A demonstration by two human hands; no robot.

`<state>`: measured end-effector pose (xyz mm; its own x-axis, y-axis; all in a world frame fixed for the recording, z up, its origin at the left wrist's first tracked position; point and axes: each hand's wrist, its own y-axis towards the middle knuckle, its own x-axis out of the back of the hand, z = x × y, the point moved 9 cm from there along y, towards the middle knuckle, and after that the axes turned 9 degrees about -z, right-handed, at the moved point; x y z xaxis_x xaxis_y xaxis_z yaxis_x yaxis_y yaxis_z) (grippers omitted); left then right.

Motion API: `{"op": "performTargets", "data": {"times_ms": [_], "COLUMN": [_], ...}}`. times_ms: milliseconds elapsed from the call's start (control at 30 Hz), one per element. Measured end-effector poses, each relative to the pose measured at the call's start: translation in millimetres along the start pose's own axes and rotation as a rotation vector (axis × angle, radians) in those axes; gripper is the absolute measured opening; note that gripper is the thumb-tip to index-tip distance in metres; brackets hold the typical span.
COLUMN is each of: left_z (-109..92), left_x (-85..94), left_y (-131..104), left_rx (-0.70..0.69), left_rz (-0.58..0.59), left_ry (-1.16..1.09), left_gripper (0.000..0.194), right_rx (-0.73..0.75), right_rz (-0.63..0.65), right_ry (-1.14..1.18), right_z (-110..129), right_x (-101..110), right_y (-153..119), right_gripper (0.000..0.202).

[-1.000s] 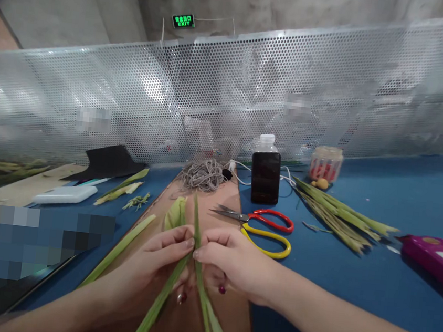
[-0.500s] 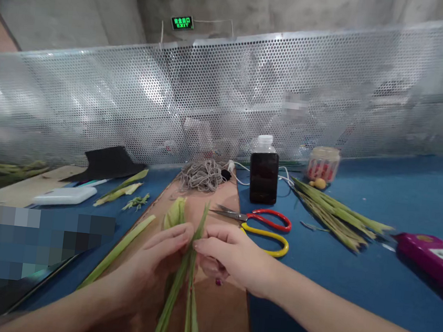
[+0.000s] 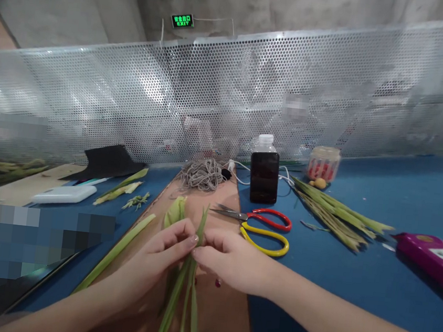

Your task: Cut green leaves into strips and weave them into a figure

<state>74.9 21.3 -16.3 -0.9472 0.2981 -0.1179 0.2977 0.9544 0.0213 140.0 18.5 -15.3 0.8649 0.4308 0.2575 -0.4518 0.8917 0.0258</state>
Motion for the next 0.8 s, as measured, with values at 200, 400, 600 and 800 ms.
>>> {"op": "performTargets", "data": {"times_ms": [200, 400, 600, 800], "left_z": [6, 8, 0, 0], "left_x": [0.8, 2.2, 6.1, -0.1], "left_y": [3, 0, 0, -1], "left_rx": [0.084, 0.057, -0.064, -0.04], "left_rz": [-0.027, -0.047, -0.064, 0.016], "left_ry": [-0.053, 0.044, 0.21, 0.162], "left_gripper": [0.027, 0.023, 0.029, 0.03], "right_rx": [0.006, -0.036, -0.033, -0.032], "right_rz": [-0.026, -0.015, 0.019, 0.031], "right_ry": [-0.109, -0.068, 0.008, 0.249], "right_z": [1, -5, -1, 1], "right_x": [0, 0, -1, -4], "right_y": [0, -1, -2, -1], "right_gripper": [0.016, 0.02, 0.02, 0.015]}}
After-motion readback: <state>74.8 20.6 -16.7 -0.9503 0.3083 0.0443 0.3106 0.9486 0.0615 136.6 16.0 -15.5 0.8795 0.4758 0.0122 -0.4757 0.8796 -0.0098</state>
